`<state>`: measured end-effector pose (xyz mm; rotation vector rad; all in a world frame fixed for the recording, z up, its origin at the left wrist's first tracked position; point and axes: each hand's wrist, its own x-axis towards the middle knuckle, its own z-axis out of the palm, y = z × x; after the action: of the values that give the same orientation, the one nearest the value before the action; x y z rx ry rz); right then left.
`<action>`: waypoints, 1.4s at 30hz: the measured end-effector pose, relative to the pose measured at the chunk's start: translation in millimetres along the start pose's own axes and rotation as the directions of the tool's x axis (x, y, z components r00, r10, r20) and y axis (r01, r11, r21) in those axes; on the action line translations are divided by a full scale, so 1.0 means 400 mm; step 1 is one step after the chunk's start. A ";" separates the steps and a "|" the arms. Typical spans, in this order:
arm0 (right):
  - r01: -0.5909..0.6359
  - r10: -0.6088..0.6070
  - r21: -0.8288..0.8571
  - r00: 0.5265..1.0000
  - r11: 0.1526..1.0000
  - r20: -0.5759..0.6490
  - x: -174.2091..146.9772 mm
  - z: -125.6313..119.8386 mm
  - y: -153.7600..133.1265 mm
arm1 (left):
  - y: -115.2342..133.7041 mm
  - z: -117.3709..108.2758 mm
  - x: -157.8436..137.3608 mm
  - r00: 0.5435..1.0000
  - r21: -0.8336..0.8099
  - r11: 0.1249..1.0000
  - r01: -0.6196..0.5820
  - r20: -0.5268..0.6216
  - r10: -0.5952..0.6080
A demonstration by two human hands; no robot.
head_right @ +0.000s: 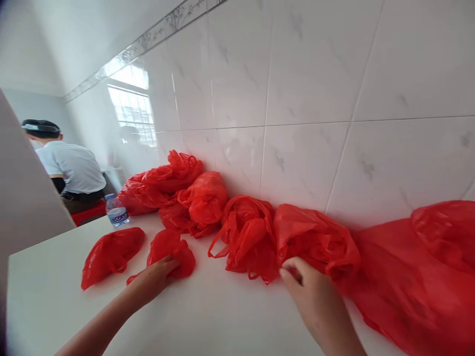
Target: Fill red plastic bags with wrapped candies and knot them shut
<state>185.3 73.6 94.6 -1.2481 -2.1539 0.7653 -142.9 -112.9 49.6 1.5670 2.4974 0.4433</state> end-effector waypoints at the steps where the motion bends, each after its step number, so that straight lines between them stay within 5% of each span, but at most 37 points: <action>1: 0.021 -0.020 -0.008 0.995 1.000 0.097 -0.016 0.017 -0.023 | 0.030 0.005 -0.009 0.999 -0.018 0.999 -0.030 0.017 0.030; 3: 0.033 -0.035 0.013 0.935 0.999 0.353 -0.047 0.048 -0.053 | 0.103 0.010 -0.033 0.990 -0.126 0.989 -0.081 0.101 0.094; 5: 0.004 -0.029 0.045 0.817 0.999 0.576 -0.071 0.069 -0.067 | 0.184 0.007 -0.058 0.960 -0.348 0.933 -0.087 0.220 0.172; 7: -0.012 -0.036 0.070 0.763 0.997 0.646 -0.087 0.072 -0.072 | 0.262 -0.002 -0.072 0.938 -0.623 0.782 -0.019 0.261 0.230; 10: 0.000 -0.105 0.180 0.811 0.984 0.575 -0.097 0.043 -0.083 | 0.356 -0.018 -0.072 0.946 -0.940 0.337 0.053 0.156 0.284; 13: -0.053 -0.176 0.391 0.833 0.919 0.525 -0.098 -0.004 -0.096 | 0.415 -0.025 -0.065 0.970 -0.991 -0.089 0.102 0.079 0.232; 15: -0.090 -0.173 0.479 0.861 0.873 0.478 -0.094 -0.032 -0.096 | 0.438 -0.024 -0.062 0.980 -0.962 -0.237 0.132 0.092 0.174; 18: -0.101 -0.106 0.506 0.925 0.857 0.365 -0.079 -0.069 -0.073 | 0.448 -0.023 -0.057 0.991 -0.931 -0.345 0.118 0.091 0.096; 22: -0.179 0.164 0.373 0.984 0.911 0.072 -0.046 -0.123 -0.009 | 0.426 -0.033 -0.044 0.997 -0.919 -0.393 0.016 0.046 -0.067; 25: -0.199 0.274 0.341 0.942 0.919 -0.191 -0.032 -0.154 0.029 | 0.406 -0.030 -0.041 0.992 -0.939 -0.342 -0.015 0.029 -0.124; 27: -0.126 0.292 0.490 0.915 0.863 -0.279 -0.030 -0.164 0.038 | 0.401 -0.016 -0.048 0.993 -0.967 -0.253 0.015 0.045 -0.113; 33: 0.003 0.251 0.952 0.964 0.306 -0.084 -0.040 -0.165 0.014 | 0.397 0.055 -0.076 0.999 -0.982 0.183 0.051 0.051 -0.007; 36: -0.015 0.257 0.989 0.966 0.146 -0.024 -0.048 -0.171 0.004 | 0.379 0.086 -0.070 0.998 -0.957 0.285 0.056 0.065 0.023; 39: -0.054 0.153 0.972 0.988 0.230 0.019 -0.062 -0.189 0.012 | 0.354 0.093 -0.049 0.995 -0.977 0.205 0.064 0.048 -0.083; 42: -0.102 -0.017 0.858 0.992 0.503 0.128 -0.074 -0.211 0.050 | 0.339 0.064 -0.026 0.980 -0.997 -0.063 0.038 0.050 -0.194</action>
<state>267.6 72.9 134.6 -0.6816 -1.3952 1.7066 -15.5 -63.0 70.2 0.5575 1.2931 1.8380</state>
